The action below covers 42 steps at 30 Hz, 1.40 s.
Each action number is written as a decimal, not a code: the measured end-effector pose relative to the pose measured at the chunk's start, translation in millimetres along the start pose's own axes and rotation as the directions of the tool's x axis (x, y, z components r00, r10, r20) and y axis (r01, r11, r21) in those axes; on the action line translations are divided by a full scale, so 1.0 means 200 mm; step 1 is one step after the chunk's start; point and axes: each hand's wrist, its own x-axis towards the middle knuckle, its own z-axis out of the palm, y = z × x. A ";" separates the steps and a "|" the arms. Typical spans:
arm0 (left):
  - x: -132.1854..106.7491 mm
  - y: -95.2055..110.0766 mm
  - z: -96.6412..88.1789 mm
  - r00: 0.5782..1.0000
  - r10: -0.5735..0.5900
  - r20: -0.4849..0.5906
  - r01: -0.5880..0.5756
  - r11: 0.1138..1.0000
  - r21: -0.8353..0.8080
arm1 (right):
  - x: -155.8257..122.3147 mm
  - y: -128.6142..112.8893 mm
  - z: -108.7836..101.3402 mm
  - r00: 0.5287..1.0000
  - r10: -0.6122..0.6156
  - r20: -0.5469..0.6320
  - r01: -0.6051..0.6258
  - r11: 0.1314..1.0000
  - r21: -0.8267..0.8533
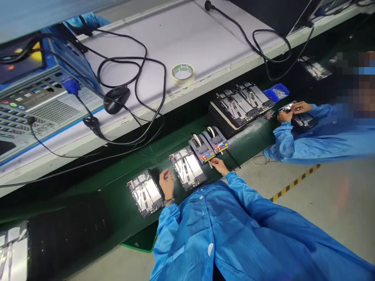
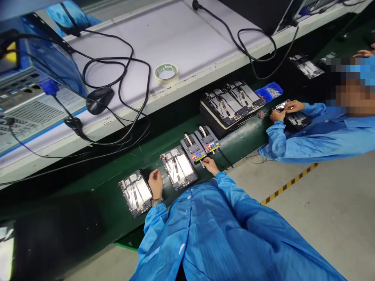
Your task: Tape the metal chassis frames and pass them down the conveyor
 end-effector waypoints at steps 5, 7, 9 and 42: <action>-0.04 0.03 0.03 0.999 -0.030 0.011 0.030 0.999 -0.013 | -0.03 0.07 0.04 0.998 0.059 0.031 -0.063 0.989 0.134; -0.05 0.02 0.03 0.998 -0.054 0.007 0.054 0.998 -0.023 | -0.05 0.10 0.00 0.996 0.088 0.034 -0.093 0.983 0.158; -0.05 0.00 0.03 0.997 -0.073 0.007 0.073 0.997 -0.035 | -0.06 0.10 -0.03 0.993 0.107 0.041 -0.112 0.980 0.161; 0.03 -0.07 0.20 0.957 -0.281 0.072 0.290 0.924 -0.250 | 0.15 -0.67 0.79 0.867 0.022 0.498 0.355 0.674 -0.648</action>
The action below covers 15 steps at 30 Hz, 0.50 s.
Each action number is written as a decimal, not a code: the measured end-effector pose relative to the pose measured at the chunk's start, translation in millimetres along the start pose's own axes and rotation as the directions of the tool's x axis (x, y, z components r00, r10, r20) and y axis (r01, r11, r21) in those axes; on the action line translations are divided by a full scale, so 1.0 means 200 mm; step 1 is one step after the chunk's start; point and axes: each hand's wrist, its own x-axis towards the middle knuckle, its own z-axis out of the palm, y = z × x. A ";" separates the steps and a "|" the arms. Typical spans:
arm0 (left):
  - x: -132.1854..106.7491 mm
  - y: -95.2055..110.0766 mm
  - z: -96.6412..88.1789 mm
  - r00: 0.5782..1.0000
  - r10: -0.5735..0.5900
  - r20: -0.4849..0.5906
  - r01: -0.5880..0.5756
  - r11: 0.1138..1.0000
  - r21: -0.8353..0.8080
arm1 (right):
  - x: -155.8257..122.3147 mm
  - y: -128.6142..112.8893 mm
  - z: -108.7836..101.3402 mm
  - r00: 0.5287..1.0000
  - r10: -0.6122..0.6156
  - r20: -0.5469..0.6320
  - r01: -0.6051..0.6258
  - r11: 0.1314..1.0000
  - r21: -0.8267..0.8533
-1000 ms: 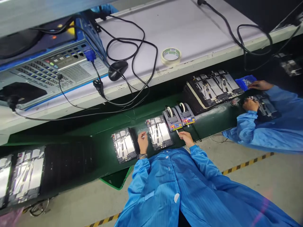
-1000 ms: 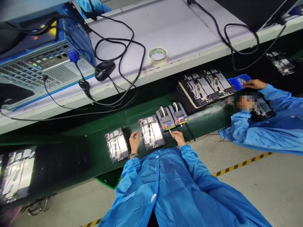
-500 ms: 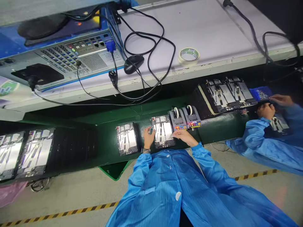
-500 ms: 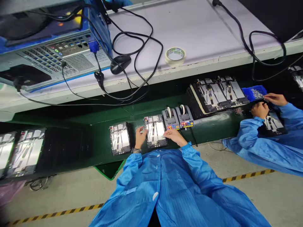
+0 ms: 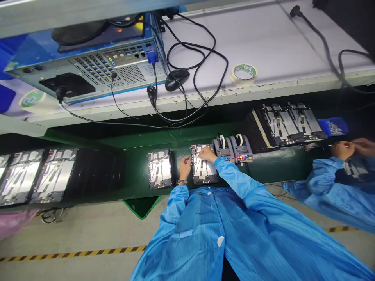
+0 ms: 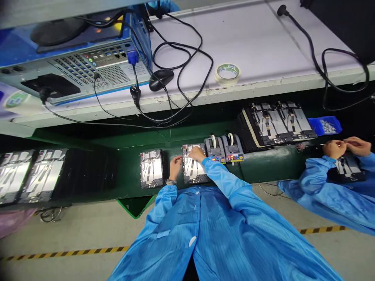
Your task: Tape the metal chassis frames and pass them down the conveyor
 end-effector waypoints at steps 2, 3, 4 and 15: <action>0.01 0.00 -0.01 1.000 0.000 -0.001 0.000 0.999 -0.033 | 0.01 -0.03 0.01 1.000 0.023 0.015 -0.023 0.998 -0.051; 0.02 0.00 -0.01 1.000 0.000 0.000 0.000 0.999 -0.041 | 0.02 -0.04 0.02 0.999 0.033 0.017 -0.032 0.997 -0.073; 0.03 0.01 -0.01 1.000 0.001 0.001 -0.001 0.999 -0.046 | 0.02 -0.05 0.02 0.999 0.040 0.014 -0.038 0.995 -0.092; 0.08 0.02 0.02 0.999 0.034 0.026 -0.034 0.999 -0.023 | 0.01 -0.15 -0.02 0.998 0.042 0.036 -0.032 0.966 -0.255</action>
